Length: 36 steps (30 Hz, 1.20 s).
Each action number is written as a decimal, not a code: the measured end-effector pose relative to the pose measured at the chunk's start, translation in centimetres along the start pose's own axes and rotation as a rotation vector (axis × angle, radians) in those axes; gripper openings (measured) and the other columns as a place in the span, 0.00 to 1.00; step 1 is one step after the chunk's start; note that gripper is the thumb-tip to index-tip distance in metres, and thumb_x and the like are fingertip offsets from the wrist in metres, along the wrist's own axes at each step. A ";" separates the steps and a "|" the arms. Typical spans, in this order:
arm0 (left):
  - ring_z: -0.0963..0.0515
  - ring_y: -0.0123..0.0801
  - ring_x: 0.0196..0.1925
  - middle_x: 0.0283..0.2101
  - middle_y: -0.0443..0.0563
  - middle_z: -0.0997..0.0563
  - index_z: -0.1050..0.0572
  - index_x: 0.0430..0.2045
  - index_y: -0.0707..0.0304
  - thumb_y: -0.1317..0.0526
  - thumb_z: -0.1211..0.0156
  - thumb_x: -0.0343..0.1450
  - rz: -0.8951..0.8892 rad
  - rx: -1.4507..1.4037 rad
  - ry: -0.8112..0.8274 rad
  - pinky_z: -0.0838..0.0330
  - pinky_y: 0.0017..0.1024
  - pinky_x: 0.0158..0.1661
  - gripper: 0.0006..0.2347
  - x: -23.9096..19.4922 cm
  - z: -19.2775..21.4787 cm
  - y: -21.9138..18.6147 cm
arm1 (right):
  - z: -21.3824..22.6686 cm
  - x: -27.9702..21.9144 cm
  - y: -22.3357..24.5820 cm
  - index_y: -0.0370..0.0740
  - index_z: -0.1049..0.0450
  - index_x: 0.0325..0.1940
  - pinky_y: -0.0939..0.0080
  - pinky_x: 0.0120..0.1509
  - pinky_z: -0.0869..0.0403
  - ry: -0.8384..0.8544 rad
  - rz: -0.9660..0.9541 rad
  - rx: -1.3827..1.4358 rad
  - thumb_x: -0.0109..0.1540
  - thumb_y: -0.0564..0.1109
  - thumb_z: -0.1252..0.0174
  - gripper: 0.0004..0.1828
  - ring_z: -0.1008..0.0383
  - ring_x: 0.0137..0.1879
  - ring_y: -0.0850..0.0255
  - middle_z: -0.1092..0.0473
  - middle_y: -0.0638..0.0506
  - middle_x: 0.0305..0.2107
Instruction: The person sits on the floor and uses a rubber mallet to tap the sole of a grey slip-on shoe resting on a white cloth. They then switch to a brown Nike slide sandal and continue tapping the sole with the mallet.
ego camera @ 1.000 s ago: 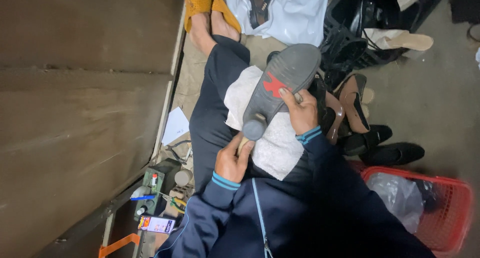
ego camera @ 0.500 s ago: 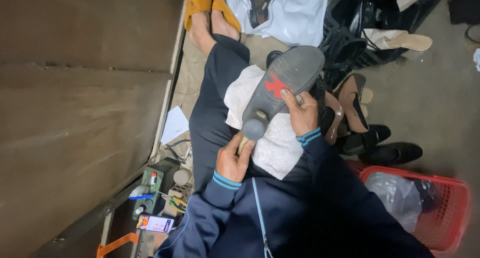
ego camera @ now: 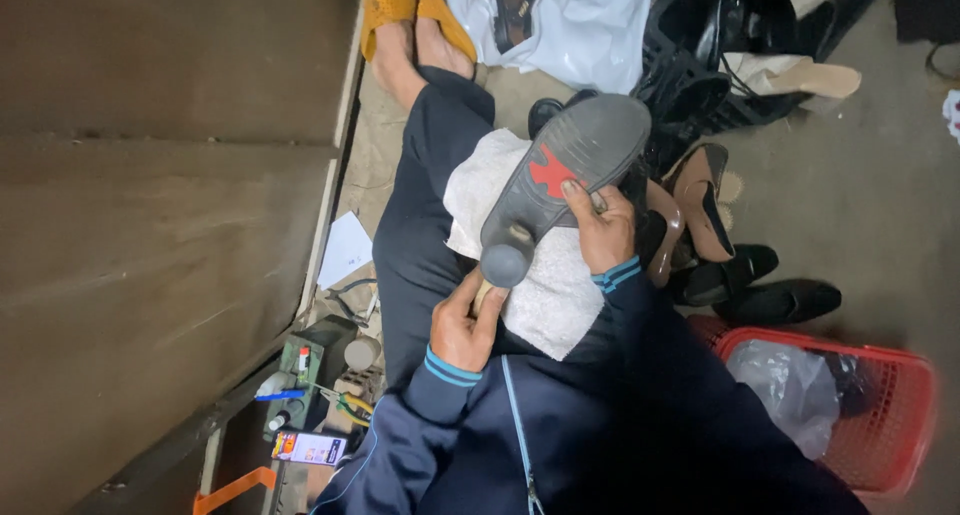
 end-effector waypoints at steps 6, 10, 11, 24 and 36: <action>0.20 0.58 0.54 0.49 0.68 0.17 0.22 0.52 0.71 0.58 0.36 0.72 0.047 0.102 0.037 0.23 0.47 0.51 0.17 1.3 -0.6 -0.7 | -0.3 1.1 -4.3 0.39 0.23 0.34 0.60 0.40 0.31 0.043 -0.048 -0.079 0.62 0.65 0.31 0.26 0.30 0.32 0.60 0.33 0.51 0.22; 0.19 0.58 0.53 0.48 0.70 0.17 0.23 0.52 0.74 0.58 0.36 0.73 0.025 0.135 0.023 0.24 0.47 0.52 0.18 1.5 -0.8 -2.0 | -0.3 1.5 -5.6 0.39 0.22 0.34 0.62 0.42 0.30 0.038 -0.060 -0.038 0.64 0.63 0.32 0.23 0.31 0.33 0.62 0.31 0.53 0.23; 0.19 0.57 0.54 0.49 0.68 0.17 0.23 0.52 0.73 0.56 0.37 0.73 0.017 0.141 0.027 0.24 0.47 0.53 0.18 1.4 -0.9 -2.0 | 0.0 2.0 -7.7 0.38 0.22 0.36 0.60 0.42 0.29 0.040 -0.064 -0.062 0.64 0.65 0.33 0.25 0.30 0.34 0.61 0.30 0.52 0.24; 0.17 0.49 0.50 0.41 0.55 0.14 0.18 0.48 0.49 0.54 0.31 0.67 0.050 0.028 -0.034 0.21 0.44 0.48 0.16 -2.0 2.3 -0.9 | 11.4 -2.3 2.3 0.38 0.31 0.28 0.60 0.39 0.22 -0.311 -0.112 0.544 0.62 0.50 0.28 0.21 0.23 0.33 0.57 0.28 0.45 0.24; 0.21 0.62 0.44 0.41 0.62 0.17 0.22 0.47 0.54 0.45 0.46 0.70 0.309 0.248 0.079 0.29 0.49 0.43 0.18 0.7 1.4 12.6 | 28.4 -7.5 20.1 0.31 0.28 0.36 0.51 0.40 0.38 -0.371 0.554 -0.773 0.83 0.51 0.23 0.30 0.40 0.35 0.59 0.34 0.46 0.28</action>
Point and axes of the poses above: each hand's wrist, its own x-axis towards the middle knuckle, its own z-axis out of the back of the hand, y = z × x, the point moved 10 cm from there along x, towards the middle knuckle
